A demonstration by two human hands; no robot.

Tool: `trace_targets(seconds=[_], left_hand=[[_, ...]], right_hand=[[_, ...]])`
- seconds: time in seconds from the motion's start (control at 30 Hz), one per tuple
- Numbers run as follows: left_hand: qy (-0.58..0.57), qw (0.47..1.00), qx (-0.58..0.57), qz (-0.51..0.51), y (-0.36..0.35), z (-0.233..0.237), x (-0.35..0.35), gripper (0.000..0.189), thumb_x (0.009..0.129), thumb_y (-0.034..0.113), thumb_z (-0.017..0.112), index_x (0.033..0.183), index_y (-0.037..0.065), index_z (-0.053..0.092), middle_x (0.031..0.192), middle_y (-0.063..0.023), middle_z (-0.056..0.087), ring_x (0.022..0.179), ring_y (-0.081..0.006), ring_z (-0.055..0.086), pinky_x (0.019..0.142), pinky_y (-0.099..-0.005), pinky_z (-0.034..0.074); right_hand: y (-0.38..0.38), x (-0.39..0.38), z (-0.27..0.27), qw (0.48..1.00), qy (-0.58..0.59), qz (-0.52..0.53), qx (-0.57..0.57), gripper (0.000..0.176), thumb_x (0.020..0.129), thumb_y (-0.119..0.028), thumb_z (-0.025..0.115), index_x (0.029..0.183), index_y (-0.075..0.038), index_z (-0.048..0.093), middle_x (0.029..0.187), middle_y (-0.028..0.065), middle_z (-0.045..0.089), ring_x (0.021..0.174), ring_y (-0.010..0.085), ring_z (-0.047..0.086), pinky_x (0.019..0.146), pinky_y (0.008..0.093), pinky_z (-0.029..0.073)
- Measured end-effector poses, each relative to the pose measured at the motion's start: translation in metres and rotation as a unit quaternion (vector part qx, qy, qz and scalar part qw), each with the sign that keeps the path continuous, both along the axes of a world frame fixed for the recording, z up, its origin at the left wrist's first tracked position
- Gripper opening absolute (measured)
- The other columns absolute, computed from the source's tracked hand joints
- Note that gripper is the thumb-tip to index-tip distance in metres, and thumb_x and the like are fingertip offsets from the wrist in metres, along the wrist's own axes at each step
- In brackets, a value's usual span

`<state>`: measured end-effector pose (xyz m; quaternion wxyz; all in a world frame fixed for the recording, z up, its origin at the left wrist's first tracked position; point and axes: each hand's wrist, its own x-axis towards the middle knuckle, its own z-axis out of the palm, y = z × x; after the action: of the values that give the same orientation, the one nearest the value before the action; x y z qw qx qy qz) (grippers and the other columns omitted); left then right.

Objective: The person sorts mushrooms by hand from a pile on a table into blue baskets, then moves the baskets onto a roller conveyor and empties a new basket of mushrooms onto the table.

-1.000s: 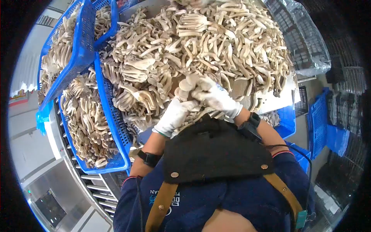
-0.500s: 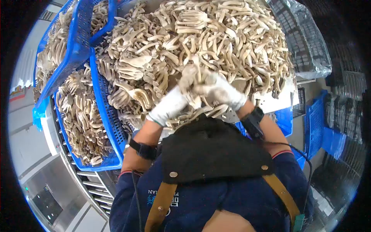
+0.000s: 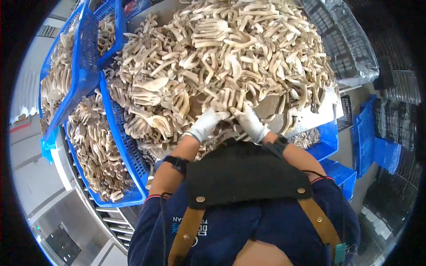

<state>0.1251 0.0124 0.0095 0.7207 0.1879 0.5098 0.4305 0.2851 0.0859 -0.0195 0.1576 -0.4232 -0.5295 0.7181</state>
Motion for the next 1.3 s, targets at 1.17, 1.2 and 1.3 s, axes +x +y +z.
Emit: trace_targets(seconds=[1.17, 1.2, 1.3], left_hand=[[0.105, 0.983, 0.042, 0.144, -0.003, 0.062, -0.004, 0.038, 0.098, 0.043, 0.043, 0.094, 0.007, 0.056, 0.075, -0.0022, 0.056, 0.06, -0.0117, 0.052, 0.057, -0.0257, 0.043], [0.153, 0.981, 0.071, 0.098, -0.002, 0.063, -0.006, 0.039, 0.098, 0.043, 0.043, 0.094, 0.007, 0.056, 0.074, -0.0024, 0.056, 0.059, -0.012, 0.052, 0.056, -0.0257, 0.043], [0.057, 0.96, 0.102, 0.254, 0.013, 0.058, 0.001, 0.034, 0.099, 0.036, 0.046, 0.115, 0.007, 0.056, 0.094, 0.0005, 0.057, 0.083, -0.0102, 0.052, 0.074, -0.0242, 0.044]], right_hand=[[0.064, -0.011, 0.11, 0.975, 0.201, 0.019, -0.09, 0.093, 0.083, 0.002, 0.062, 0.151, -0.011, 0.002, 0.109, 0.0119, 0.057, 0.093, 0.0196, 0.061, 0.076, 0.0289, 0.055], [0.061, -0.017, 0.107, 0.97, 0.222, 0.023, -0.092, 0.093, 0.083, 0.002, 0.062, 0.151, -0.011, 0.001, 0.108, 0.0116, 0.058, 0.091, 0.0189, 0.061, 0.075, 0.0287, 0.054], [0.054, -0.035, 0.091, 0.936, 0.335, -0.056, -0.093, 0.093, 0.083, 0.003, 0.062, 0.151, -0.011, 0.001, 0.107, 0.0092, 0.058, 0.087, 0.0144, 0.06, 0.07, 0.0261, 0.052]])
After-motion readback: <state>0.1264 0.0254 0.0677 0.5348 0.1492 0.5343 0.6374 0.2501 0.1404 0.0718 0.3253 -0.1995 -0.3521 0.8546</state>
